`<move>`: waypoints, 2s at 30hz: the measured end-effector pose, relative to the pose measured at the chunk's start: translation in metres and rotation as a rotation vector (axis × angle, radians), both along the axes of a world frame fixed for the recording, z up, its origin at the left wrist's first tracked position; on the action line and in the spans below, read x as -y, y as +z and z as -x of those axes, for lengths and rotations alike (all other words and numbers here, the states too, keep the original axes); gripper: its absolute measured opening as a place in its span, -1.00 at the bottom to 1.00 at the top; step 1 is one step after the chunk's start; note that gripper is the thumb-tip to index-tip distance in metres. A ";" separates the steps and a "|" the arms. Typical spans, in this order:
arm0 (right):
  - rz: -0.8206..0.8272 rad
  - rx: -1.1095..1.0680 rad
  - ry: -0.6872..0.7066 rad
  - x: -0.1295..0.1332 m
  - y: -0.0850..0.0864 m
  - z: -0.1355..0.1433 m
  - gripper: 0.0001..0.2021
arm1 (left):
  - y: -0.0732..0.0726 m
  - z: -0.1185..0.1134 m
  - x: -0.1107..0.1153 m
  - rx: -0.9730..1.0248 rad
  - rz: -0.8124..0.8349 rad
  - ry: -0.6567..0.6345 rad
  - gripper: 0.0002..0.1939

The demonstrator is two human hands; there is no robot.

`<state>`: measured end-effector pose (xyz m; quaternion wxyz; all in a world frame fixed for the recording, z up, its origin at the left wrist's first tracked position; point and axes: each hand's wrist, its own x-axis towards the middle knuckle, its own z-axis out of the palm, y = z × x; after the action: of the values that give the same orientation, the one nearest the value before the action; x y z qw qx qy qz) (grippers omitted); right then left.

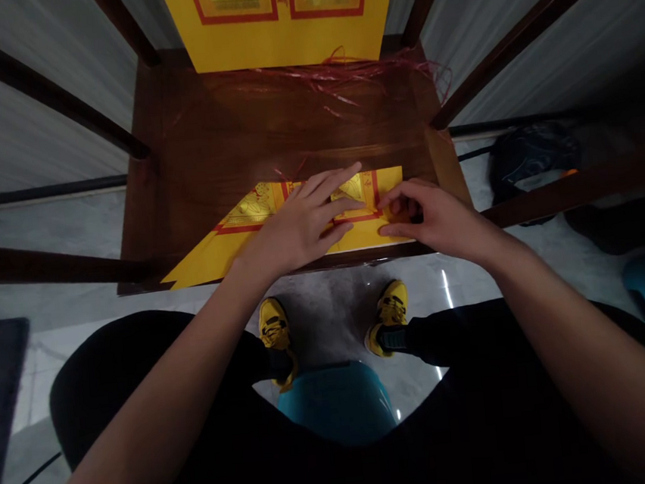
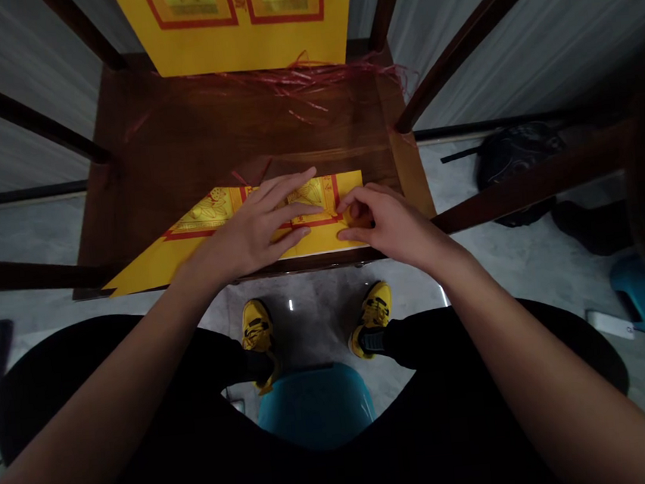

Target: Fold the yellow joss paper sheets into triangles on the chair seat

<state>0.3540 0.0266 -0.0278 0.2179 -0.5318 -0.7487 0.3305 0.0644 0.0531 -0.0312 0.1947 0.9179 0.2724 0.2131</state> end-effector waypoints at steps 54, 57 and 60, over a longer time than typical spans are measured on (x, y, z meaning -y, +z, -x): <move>-0.319 0.586 0.076 0.105 0.000 0.031 -0.24 | 0.010 -0.030 0.032 -0.437 -0.092 0.276 -0.35; -0.324 0.630 0.000 0.103 0.010 0.042 -0.42 | 0.009 -0.030 0.029 -0.441 -0.084 0.315 -0.31; -0.337 0.606 -0.110 0.090 0.014 0.046 -0.54 | 0.009 -0.028 0.027 -0.422 -0.067 0.316 -0.34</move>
<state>0.3075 -0.0638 -0.0141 0.0879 -0.6018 -0.7936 0.0169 0.0921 0.0257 -0.0224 0.0673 0.8941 0.4395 0.0539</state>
